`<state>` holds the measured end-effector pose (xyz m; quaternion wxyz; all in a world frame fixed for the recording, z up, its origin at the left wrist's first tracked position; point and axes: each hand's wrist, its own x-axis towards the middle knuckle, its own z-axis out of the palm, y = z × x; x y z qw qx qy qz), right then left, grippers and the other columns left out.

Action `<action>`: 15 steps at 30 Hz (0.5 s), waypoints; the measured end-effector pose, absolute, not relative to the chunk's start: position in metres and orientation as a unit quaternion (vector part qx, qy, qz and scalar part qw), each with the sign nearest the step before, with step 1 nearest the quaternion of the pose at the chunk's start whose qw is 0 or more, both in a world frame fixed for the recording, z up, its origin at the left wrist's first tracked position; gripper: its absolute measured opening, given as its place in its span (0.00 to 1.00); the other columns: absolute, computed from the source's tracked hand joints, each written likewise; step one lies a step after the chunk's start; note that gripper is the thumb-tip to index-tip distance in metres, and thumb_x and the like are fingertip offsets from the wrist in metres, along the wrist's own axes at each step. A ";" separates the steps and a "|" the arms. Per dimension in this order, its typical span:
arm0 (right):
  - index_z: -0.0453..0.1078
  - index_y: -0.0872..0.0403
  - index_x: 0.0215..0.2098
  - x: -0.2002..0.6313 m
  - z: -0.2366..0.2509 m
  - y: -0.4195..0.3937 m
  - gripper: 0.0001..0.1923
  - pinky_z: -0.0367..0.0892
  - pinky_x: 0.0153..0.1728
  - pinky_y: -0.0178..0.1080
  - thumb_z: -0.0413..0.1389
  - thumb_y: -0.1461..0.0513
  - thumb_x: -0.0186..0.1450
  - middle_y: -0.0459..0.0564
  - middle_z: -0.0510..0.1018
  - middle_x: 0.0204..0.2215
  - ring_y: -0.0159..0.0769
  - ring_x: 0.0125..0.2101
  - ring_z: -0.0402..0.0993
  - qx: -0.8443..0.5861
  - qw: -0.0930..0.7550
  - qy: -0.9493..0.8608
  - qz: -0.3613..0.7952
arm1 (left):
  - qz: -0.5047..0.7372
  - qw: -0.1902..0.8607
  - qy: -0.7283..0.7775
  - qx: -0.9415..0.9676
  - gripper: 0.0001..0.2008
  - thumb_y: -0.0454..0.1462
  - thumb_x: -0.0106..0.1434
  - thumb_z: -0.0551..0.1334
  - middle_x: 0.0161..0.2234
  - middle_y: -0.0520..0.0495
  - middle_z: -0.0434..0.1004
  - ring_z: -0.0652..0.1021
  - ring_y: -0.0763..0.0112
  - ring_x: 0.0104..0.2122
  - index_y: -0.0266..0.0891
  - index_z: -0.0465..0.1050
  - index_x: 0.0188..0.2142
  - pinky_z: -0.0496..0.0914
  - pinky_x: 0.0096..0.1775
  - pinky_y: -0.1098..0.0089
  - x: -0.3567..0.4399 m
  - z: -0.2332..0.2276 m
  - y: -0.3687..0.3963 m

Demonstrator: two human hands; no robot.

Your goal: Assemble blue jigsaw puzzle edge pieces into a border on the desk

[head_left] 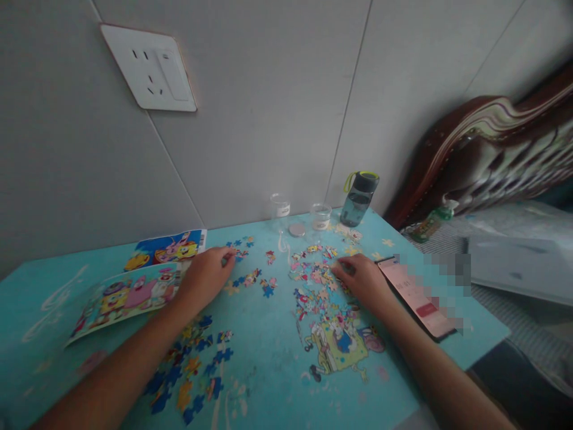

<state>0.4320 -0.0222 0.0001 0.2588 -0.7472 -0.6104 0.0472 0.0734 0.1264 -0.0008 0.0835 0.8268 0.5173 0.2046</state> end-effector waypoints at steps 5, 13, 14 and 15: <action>0.77 0.54 0.40 0.437 0.003 -0.013 0.16 0.66 0.38 0.39 0.60 0.51 0.62 0.54 0.79 0.38 0.41 0.36 0.75 -0.755 0.247 -0.599 0.094 | 0.194 0.038 0.515 0.834 0.18 0.42 0.66 0.53 0.46 0.40 0.76 0.76 0.55 0.46 0.38 0.75 0.48 0.68 0.51 0.59 0.072 0.000 0.129; 0.74 0.55 0.46 0.434 0.007 -0.014 0.15 0.65 0.29 0.35 0.59 0.58 0.63 0.47 0.80 0.30 0.34 0.28 0.74 -0.735 0.275 -0.593 0.180 | 0.191 0.016 0.453 0.870 0.15 0.42 0.70 0.52 0.45 0.44 0.76 0.76 0.60 0.45 0.40 0.75 0.45 0.69 0.50 0.60 0.065 0.020 0.076; 0.74 0.55 0.48 0.433 0.008 -0.015 0.16 0.65 0.28 0.35 0.59 0.58 0.63 0.47 0.80 0.30 0.34 0.27 0.74 -0.731 0.275 -0.597 0.184 | 0.191 0.023 0.442 0.876 0.15 0.43 0.70 0.51 0.45 0.45 0.76 0.77 0.61 0.45 0.42 0.75 0.44 0.69 0.51 0.60 0.062 0.021 0.065; 0.74 0.54 0.49 0.433 0.008 -0.016 0.16 0.65 0.28 0.34 0.58 0.58 0.63 0.46 0.80 0.29 0.34 0.27 0.74 -0.728 0.274 -0.600 0.187 | 0.194 0.024 0.431 0.881 0.15 0.43 0.71 0.51 0.46 0.46 0.76 0.76 0.61 0.46 0.43 0.75 0.44 0.68 0.51 0.60 0.058 0.022 0.054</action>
